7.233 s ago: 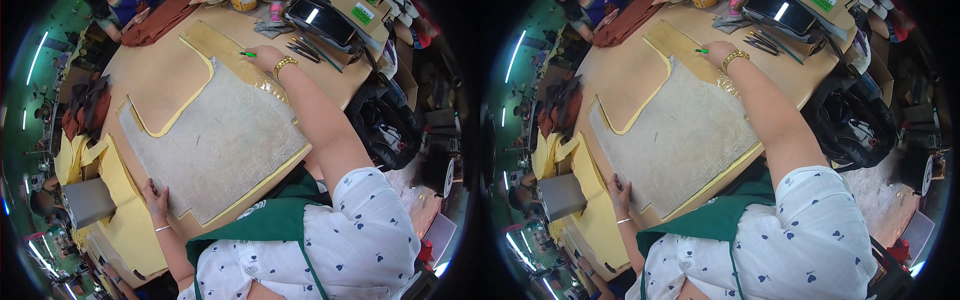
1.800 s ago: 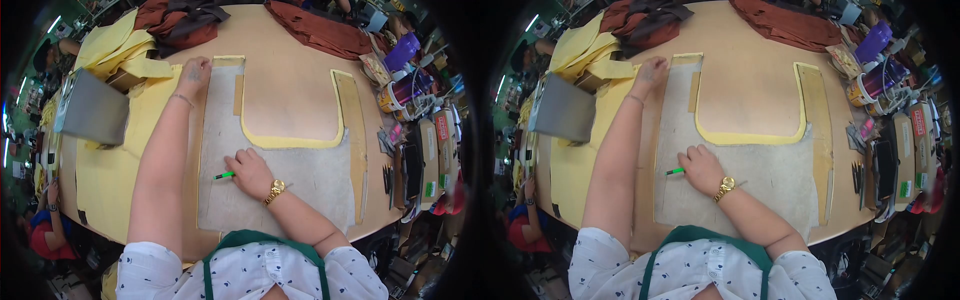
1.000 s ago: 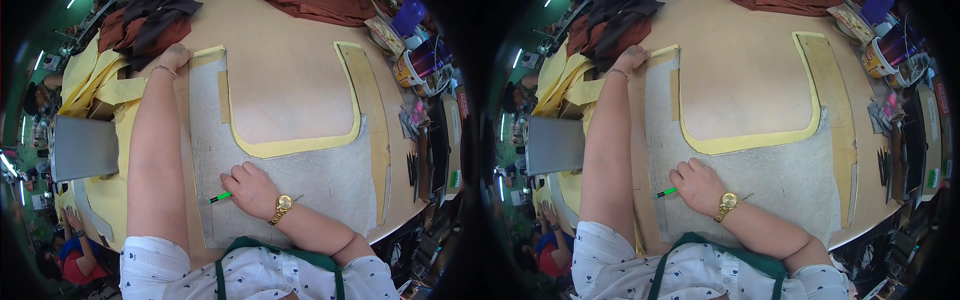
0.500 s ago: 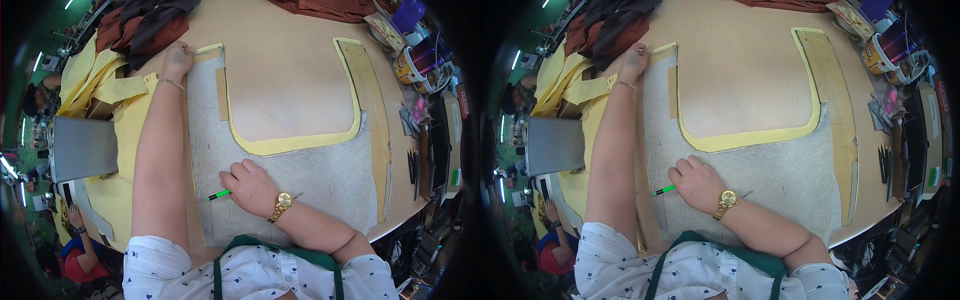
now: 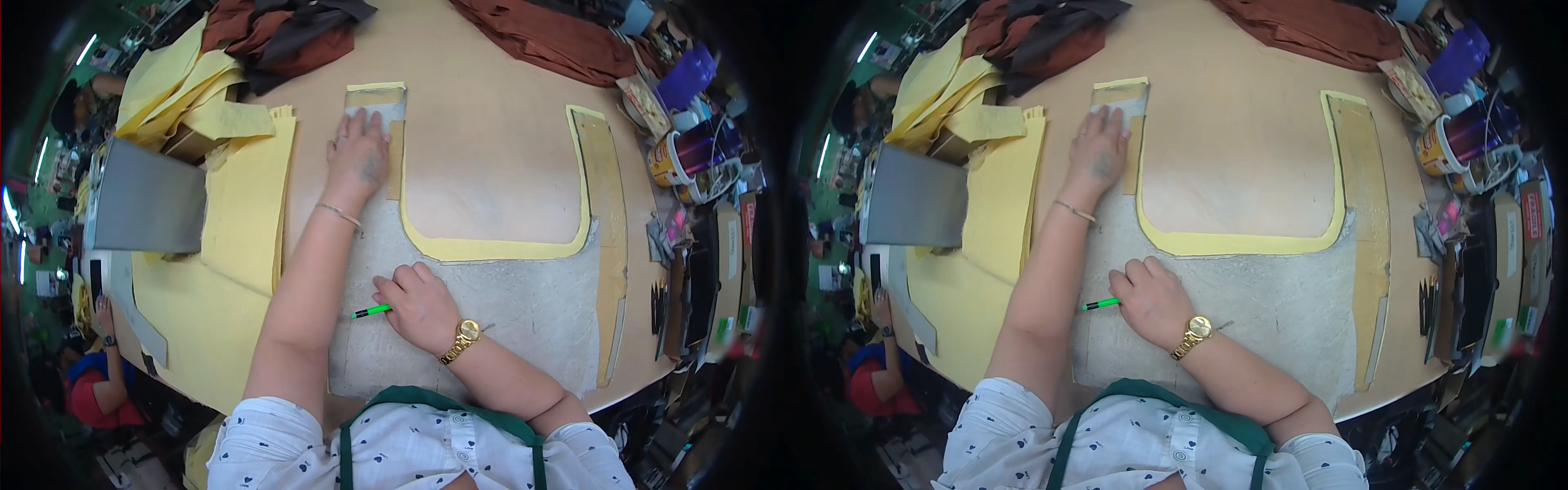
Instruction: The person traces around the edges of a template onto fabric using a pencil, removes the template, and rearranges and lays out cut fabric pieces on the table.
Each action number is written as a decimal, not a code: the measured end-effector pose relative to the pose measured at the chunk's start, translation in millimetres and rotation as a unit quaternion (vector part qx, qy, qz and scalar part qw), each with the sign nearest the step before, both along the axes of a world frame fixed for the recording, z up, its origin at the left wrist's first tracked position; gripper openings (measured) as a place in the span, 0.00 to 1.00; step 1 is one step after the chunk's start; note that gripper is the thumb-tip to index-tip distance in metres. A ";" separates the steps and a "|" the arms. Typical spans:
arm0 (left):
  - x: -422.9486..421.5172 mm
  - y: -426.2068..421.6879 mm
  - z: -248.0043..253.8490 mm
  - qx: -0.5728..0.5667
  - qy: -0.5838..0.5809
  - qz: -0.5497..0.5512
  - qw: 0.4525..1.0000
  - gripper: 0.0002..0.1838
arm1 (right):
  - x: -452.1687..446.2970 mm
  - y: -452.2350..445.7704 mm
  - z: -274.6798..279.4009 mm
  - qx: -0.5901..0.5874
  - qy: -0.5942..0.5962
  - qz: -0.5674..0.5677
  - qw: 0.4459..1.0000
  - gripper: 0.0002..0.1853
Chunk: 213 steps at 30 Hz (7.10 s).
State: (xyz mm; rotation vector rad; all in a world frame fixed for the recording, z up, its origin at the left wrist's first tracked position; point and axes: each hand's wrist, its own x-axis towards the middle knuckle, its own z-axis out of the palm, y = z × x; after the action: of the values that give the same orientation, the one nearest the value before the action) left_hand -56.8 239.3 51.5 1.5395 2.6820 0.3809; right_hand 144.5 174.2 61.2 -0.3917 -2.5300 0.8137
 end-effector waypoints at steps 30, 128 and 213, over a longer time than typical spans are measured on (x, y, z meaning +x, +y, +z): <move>-6.2 13.9 -6.1 0.126 -0.089 0.042 0.987 0.22 | -61.9 151.4 48.6 -0.322 -0.043 -0.106 0.940 0.14; -65.1 101.2 11.9 0.009 0.109 -0.137 0.985 0.06 | -116.0 196.1 -18.3 -0.288 0.185 -0.268 0.901 0.16; -9.4 29.7 0.7 0.051 -0.003 0.093 0.994 0.19 | -115.8 191.5 -18.3 -0.282 0.182 -0.248 0.909 0.15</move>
State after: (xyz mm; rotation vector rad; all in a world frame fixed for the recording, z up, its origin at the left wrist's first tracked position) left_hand -66.2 268.9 52.3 1.3116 2.8516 0.5363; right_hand 28.7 365.7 42.9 -0.9247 -1.7020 1.2550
